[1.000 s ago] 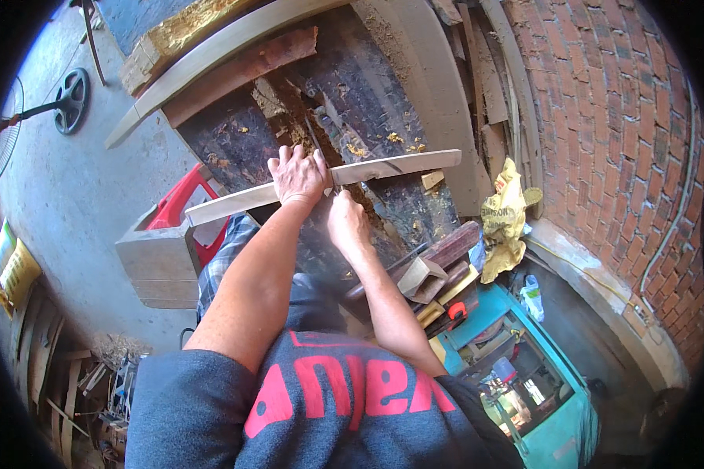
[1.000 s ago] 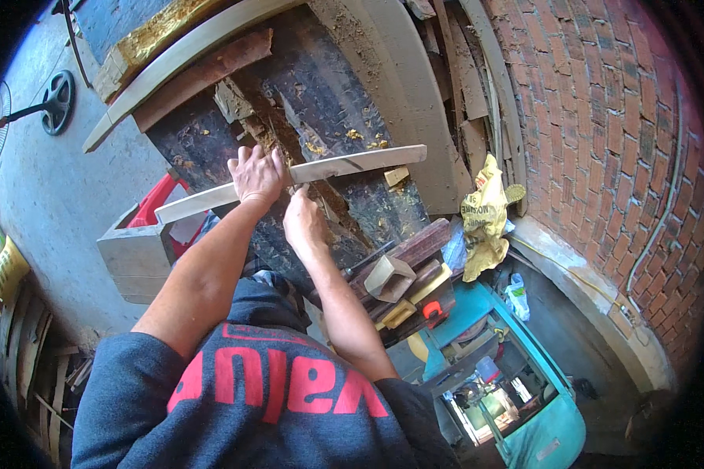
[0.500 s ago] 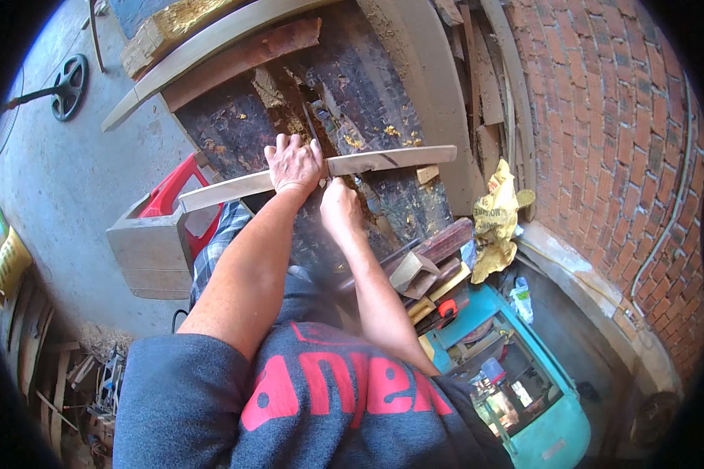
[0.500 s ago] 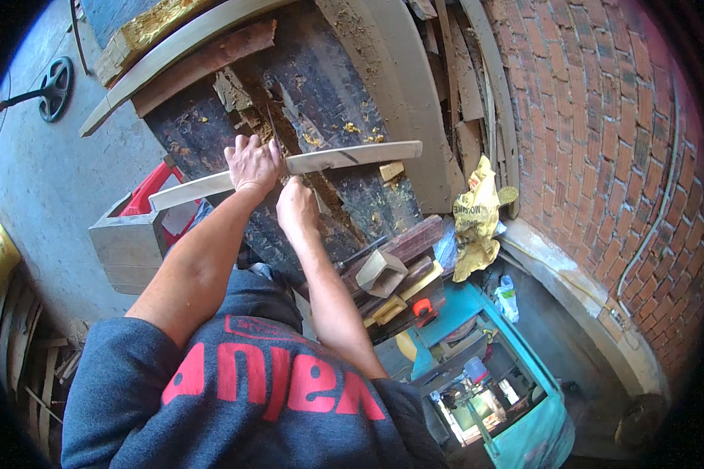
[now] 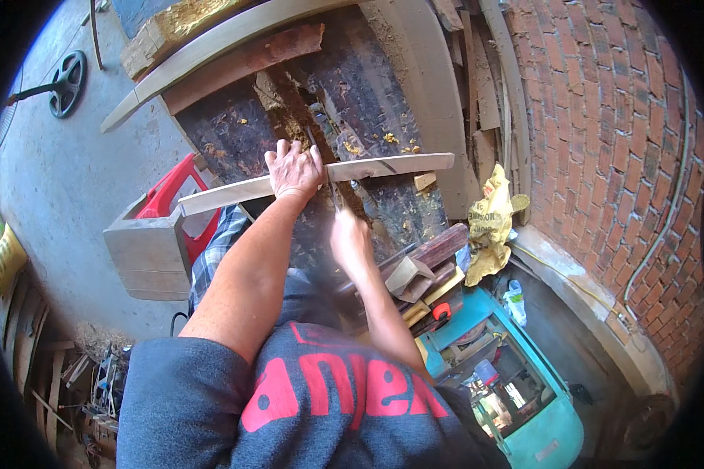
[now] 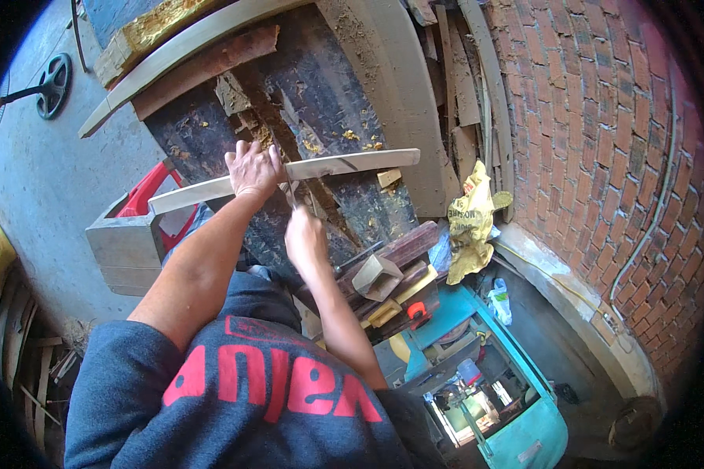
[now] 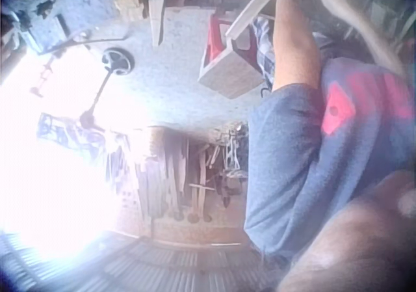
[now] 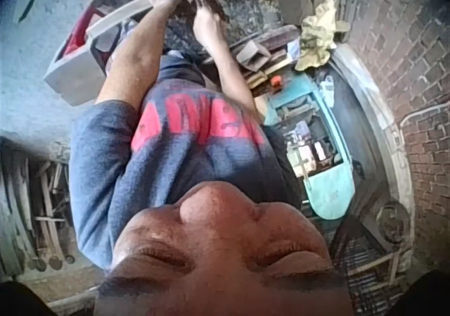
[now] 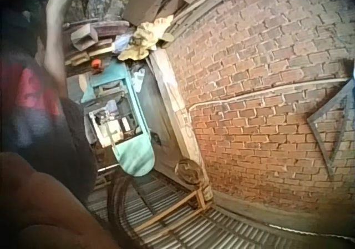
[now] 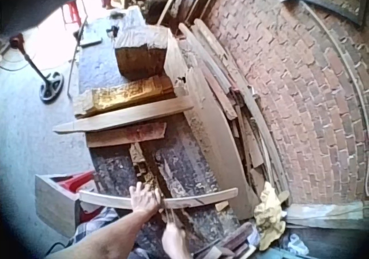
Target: Filing and sanding wooden pieces at a workbench in a workshop.
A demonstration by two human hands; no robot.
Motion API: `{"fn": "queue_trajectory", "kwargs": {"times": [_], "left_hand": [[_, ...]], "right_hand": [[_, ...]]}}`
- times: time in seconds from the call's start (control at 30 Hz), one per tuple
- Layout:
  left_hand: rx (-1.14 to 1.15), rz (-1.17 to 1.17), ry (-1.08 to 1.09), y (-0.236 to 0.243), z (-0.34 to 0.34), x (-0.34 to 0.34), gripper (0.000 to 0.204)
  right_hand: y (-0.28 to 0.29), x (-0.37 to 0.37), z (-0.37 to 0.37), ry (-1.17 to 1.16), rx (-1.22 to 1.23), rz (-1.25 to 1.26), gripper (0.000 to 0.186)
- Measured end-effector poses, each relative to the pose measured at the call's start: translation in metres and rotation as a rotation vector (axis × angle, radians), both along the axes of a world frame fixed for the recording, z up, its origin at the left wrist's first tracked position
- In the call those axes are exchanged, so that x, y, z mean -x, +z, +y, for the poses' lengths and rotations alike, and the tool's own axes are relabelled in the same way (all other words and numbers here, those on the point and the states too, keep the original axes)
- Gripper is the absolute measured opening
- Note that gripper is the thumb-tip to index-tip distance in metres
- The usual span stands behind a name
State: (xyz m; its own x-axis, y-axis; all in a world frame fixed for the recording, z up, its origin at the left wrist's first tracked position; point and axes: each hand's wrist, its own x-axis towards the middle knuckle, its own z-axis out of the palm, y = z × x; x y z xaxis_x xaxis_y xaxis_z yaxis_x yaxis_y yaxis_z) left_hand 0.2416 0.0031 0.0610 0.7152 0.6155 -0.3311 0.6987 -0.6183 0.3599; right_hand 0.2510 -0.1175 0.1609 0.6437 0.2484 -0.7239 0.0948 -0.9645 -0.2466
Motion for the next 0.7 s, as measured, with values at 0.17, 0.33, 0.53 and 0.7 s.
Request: {"fn": "queue_trajectory", "kwargs": {"times": [0.17, 0.33, 0.53, 0.7], "left_hand": [[-0.013, 0.019, 0.003, 0.000, 0.000, -0.003, 0.044], [-0.015, 0.056, -0.031, 0.006, -0.004, 0.001, 0.042], [0.002, 0.073, -0.015, 0.004, 0.001, -0.002, 0.040], [0.030, 0.086, -0.024, 0.001, -0.001, 0.000, 0.042]], "right_hand": [[0.002, 0.000, 0.008, -0.022, -0.073, -0.039, 0.029], [-0.055, -0.006, 0.004, -0.012, -0.034, -0.041, 0.026], [-0.072, -0.001, -0.005, 0.002, -0.056, -0.076, 0.027], [-0.008, -0.010, 0.011, 0.025, -0.033, -0.046, 0.026]]}}
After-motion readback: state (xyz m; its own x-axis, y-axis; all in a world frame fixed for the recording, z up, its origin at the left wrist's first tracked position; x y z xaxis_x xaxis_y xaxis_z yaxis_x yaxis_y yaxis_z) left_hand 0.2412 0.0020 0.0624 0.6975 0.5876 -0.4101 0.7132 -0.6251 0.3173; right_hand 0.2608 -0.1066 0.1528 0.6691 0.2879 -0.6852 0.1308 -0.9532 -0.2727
